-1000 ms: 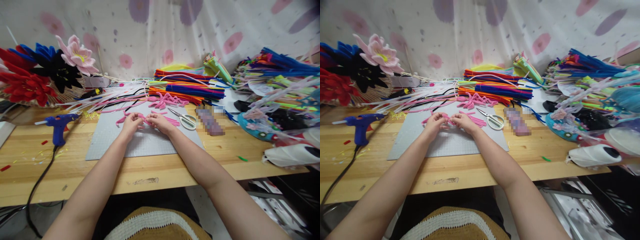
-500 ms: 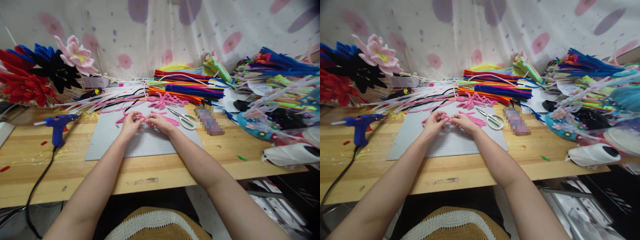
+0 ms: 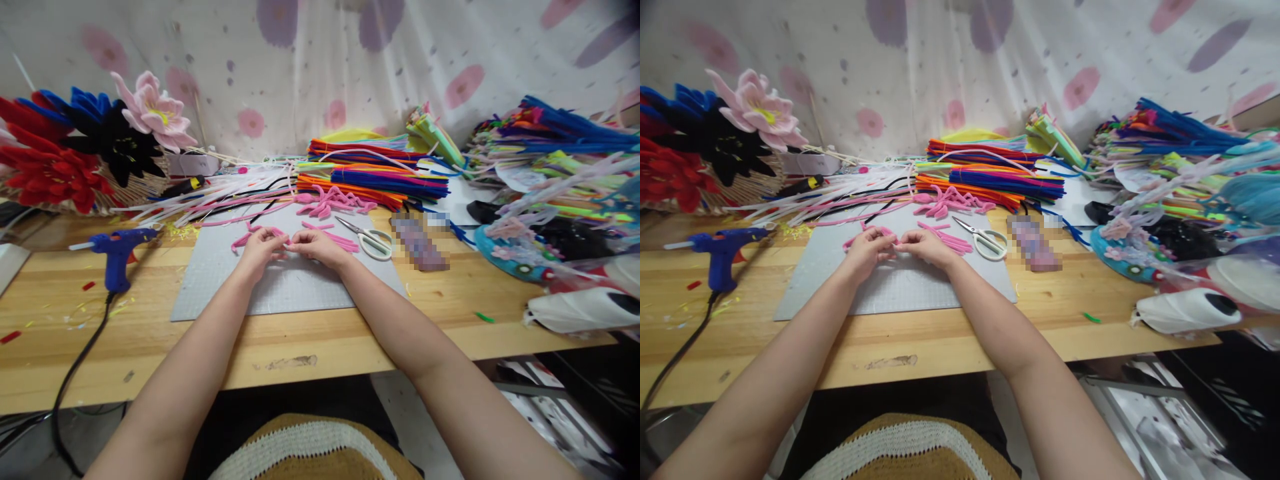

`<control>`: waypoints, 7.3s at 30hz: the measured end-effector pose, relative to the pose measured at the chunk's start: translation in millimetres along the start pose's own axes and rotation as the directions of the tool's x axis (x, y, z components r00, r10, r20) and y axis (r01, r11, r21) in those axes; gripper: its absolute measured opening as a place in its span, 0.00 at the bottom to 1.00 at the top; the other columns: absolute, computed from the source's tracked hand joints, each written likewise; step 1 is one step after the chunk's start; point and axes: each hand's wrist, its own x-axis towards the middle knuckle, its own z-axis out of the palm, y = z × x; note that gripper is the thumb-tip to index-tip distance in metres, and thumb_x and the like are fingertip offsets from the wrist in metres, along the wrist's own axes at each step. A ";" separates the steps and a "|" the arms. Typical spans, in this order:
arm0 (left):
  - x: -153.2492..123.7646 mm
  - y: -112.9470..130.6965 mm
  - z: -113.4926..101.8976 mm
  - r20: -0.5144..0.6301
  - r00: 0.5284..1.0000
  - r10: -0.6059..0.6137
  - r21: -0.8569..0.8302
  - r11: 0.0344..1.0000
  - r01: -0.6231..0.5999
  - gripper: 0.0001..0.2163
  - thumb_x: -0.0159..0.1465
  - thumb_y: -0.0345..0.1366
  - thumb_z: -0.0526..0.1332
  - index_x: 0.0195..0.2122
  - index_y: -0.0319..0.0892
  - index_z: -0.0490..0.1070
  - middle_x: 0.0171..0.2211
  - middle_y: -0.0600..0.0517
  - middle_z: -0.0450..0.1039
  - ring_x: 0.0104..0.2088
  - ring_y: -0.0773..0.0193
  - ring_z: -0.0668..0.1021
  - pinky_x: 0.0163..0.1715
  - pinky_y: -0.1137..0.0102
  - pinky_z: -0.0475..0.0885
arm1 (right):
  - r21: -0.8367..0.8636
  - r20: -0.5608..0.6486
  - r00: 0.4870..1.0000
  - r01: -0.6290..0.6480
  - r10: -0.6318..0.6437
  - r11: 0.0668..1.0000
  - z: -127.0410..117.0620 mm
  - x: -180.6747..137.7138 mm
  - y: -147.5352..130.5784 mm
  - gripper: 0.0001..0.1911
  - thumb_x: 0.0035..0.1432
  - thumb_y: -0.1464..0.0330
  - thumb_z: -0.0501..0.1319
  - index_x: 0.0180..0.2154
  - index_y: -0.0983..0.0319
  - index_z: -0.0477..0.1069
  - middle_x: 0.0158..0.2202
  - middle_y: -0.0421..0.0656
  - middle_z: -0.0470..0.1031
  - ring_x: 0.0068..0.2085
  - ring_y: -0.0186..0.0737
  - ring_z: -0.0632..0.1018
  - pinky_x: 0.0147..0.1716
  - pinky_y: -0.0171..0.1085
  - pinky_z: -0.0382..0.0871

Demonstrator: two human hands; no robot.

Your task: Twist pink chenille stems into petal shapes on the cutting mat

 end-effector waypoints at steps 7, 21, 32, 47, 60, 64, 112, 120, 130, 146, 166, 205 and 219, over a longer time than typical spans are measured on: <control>-0.6 -2.2 0.9 0.038 0.999 0.019 0.055 0.998 -0.021 0.17 0.37 0.39 0.71 0.24 0.38 0.67 0.20 0.57 0.67 0.20 0.72 0.70 0.20 0.75 0.69 | 0.054 -0.050 0.998 0.041 -0.038 0.998 2.5 0.4 2.2 0.14 0.41 0.60 0.65 0.22 0.64 0.66 0.21 0.35 0.62 0.24 0.27 0.60 0.26 0.32 0.51; 0.0 -4.0 4.0 0.115 0.990 -0.081 -0.147 0.984 0.097 0.10 0.41 0.30 0.68 0.23 0.36 0.67 0.21 0.55 0.67 0.21 0.73 0.71 0.22 0.75 0.70 | 0.273 -0.155 0.982 0.148 -0.108 0.951 11.0 3.9 11.8 0.11 0.38 0.67 0.67 0.18 0.64 0.66 0.20 0.34 0.65 0.26 0.28 0.65 0.31 0.33 0.57; -1.8 1.5 3.3 0.144 0.986 -0.084 -0.152 0.983 0.106 0.13 0.47 0.41 0.67 0.24 0.37 0.68 0.21 0.54 0.67 0.21 0.72 0.71 0.20 0.75 0.71 | 0.173 -0.003 0.995 0.099 -0.100 0.980 -2.2 2.9 3.8 0.11 0.39 0.64 0.66 0.21 0.65 0.69 0.20 0.34 0.63 0.26 0.28 0.63 0.30 0.33 0.55; -0.5 -6.5 3.2 0.094 0.992 -0.090 -0.014 0.996 0.091 0.17 0.39 0.43 0.71 0.24 0.37 0.70 0.22 0.54 0.68 0.21 0.73 0.70 0.20 0.75 0.70 | 0.071 0.055 0.991 0.120 -0.124 0.990 -3.1 2.5 4.4 0.11 0.42 0.63 0.65 0.23 0.65 0.68 0.24 0.36 0.66 0.26 0.27 0.64 0.27 0.32 0.55; 2.5 -1.5 2.8 -0.110 0.979 0.170 0.197 0.969 -0.147 0.15 0.44 0.45 0.67 0.20 0.38 0.66 0.17 0.56 0.66 0.17 0.73 0.68 0.17 0.76 0.67 | -0.070 0.066 0.998 0.016 -0.012 0.997 -0.4 -1.8 -0.2 0.18 0.48 0.56 0.61 0.28 0.66 0.71 0.19 0.34 0.59 0.22 0.25 0.57 0.24 0.32 0.49; 5.2 -6.6 0.6 -0.106 0.973 0.205 0.243 0.954 -0.174 0.14 0.44 0.43 0.67 0.20 0.38 0.67 0.17 0.56 0.67 0.16 0.72 0.68 0.18 0.74 0.67 | -0.057 0.012 1.000 -0.007 0.007 0.998 4.4 -3.2 -4.7 0.17 0.44 0.57 0.63 0.25 0.67 0.70 0.19 0.33 0.60 0.24 0.25 0.58 0.28 0.33 0.53; -2.8 5.3 -4.8 0.195 0.979 0.055 0.211 0.973 -0.096 0.12 0.49 0.43 0.63 0.19 0.40 0.67 0.12 0.58 0.53 0.13 0.75 0.57 0.10 0.77 0.58 | -0.089 -0.168 0.985 0.031 -0.046 0.996 -3.0 3.1 1.1 0.25 0.45 0.53 0.60 0.16 0.62 0.51 0.15 0.32 0.49 0.20 0.25 0.52 0.23 0.32 0.46; -2.1 3.0 1.5 0.118 0.993 -0.030 0.026 0.999 0.027 0.14 0.48 0.45 0.63 0.21 0.38 0.67 0.13 0.58 0.56 0.12 0.76 0.58 0.10 0.77 0.55 | -0.163 -0.324 0.941 0.049 -0.101 0.985 8.6 13.2 8.1 0.22 0.44 0.50 0.58 0.19 0.63 0.64 0.21 0.37 0.65 0.27 0.30 0.64 0.30 0.33 0.56; -2.6 -1.5 12.2 0.062 0.998 0.022 -0.190 0.982 -0.010 0.07 0.49 0.34 0.63 0.20 0.37 0.65 0.13 0.59 0.55 0.14 0.78 0.56 0.11 0.81 0.47 | 0.056 -0.269 0.963 0.008 0.008 0.998 13.0 12.3 -0.4 0.22 0.41 0.50 0.60 0.19 0.63 0.60 0.17 0.34 0.56 0.23 0.28 0.58 0.24 0.31 0.51; 1.6 -10.3 9.3 -0.062 0.982 0.180 0.087 0.981 -0.174 0.14 0.46 0.44 0.66 0.23 0.38 0.66 0.17 0.57 0.65 0.16 0.73 0.67 0.16 0.76 0.65 | -0.324 -0.399 0.887 0.102 -0.234 0.940 16.0 18.4 12.0 0.17 0.54 0.58 0.52 0.20 0.63 0.62 0.22 0.37 0.64 0.28 0.31 0.65 0.30 0.32 0.56; 12.5 -18.2 -2.7 -0.066 0.942 0.328 0.302 0.907 -0.294 0.12 0.46 0.40 0.66 0.27 0.39 0.68 0.21 0.54 0.68 0.21 0.71 0.70 0.18 0.77 0.64 | -0.035 -0.283 0.959 -0.035 0.024 0.999 16.2 10.3 3.9 0.06 0.48 0.68 0.57 0.23 0.64 0.65 0.19 0.37 0.67 0.21 0.27 0.66 0.22 0.29 0.60; 14.6 -20.2 -2.9 -0.187 0.935 0.300 0.360 0.907 -0.219 0.07 0.46 0.37 0.64 0.21 0.39 0.72 0.17 0.56 0.66 0.17 0.72 0.65 0.16 0.76 0.61 | -0.265 -0.378 0.921 -0.011 -0.093 0.964 21.5 15.2 13.8 0.09 0.50 0.65 0.57 0.26 0.64 0.70 0.24 0.40 0.74 0.24 0.30 0.70 0.26 0.32 0.65; 8.1 -11.1 1.3 -0.210 0.959 0.189 0.200 0.969 -0.147 0.07 0.44 0.36 0.64 0.22 0.39 0.69 0.19 0.55 0.67 0.20 0.71 0.69 0.18 0.74 0.68 | -0.038 -0.214 0.975 0.059 -0.065 0.998 16.7 10.9 7.0 0.10 0.51 0.62 0.57 0.29 0.63 0.68 0.27 0.39 0.71 0.28 0.29 0.70 0.26 0.30 0.64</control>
